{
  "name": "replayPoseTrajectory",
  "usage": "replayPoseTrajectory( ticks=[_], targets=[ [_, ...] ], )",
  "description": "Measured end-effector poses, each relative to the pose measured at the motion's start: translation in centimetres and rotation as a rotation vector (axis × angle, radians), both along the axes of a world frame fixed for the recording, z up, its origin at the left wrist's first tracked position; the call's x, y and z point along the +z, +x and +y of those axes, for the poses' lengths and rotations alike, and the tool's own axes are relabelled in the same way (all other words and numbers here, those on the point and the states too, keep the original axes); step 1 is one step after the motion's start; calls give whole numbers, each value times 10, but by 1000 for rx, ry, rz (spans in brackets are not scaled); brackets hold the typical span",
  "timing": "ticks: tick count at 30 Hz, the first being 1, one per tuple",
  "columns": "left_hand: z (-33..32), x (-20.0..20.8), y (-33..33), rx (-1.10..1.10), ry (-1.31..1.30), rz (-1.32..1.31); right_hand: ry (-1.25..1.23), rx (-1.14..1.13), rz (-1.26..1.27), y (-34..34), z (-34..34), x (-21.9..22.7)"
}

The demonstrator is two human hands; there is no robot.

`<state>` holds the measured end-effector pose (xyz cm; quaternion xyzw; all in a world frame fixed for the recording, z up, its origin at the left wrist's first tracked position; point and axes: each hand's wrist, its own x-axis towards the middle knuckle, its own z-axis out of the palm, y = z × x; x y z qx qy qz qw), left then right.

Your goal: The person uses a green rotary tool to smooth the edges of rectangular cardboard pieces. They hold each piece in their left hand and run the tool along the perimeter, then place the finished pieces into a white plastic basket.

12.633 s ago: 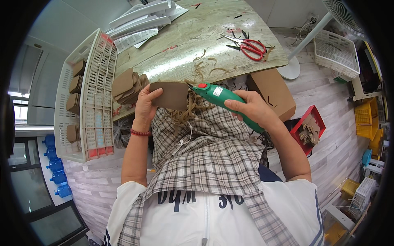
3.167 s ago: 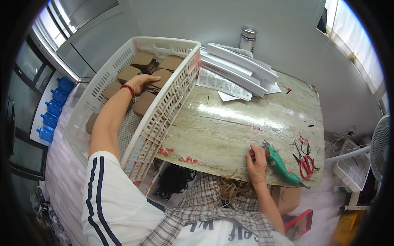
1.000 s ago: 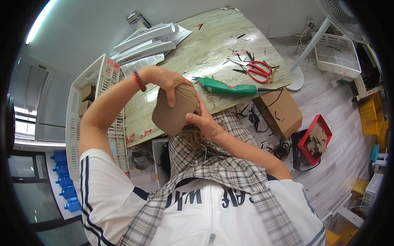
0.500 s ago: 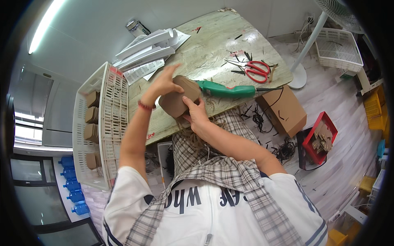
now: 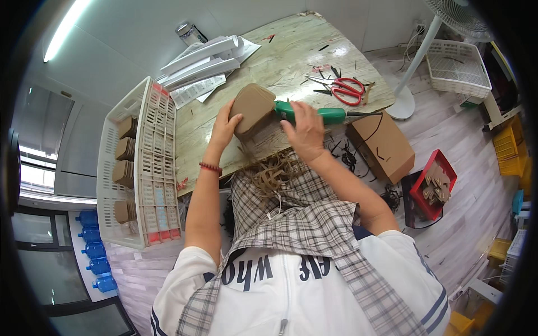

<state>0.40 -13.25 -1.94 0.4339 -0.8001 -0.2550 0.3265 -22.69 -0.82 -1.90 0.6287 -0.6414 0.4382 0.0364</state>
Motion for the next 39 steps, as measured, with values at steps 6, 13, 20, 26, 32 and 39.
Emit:
replayPoseTrajectory(
  ticks=[6,13,20,26,32,39],
  targets=[
    [-22,9,-11,78,-201,-185,280,94,350,-58,-27,-24],
    [-6,24,-21,155,-360,-230,324,150,404,-65,-27,-25],
    [-12,33,-24,224,-418,-221,524,135,106,-71,4,-17],
    [-14,33,-25,295,-274,-296,750,63,-226,-76,25,-2],
    [-12,47,-34,288,-234,-283,763,62,-318,-86,26,-10],
    [-1,48,-24,201,65,263,800,129,-454,-88,26,-15]
  ],
)
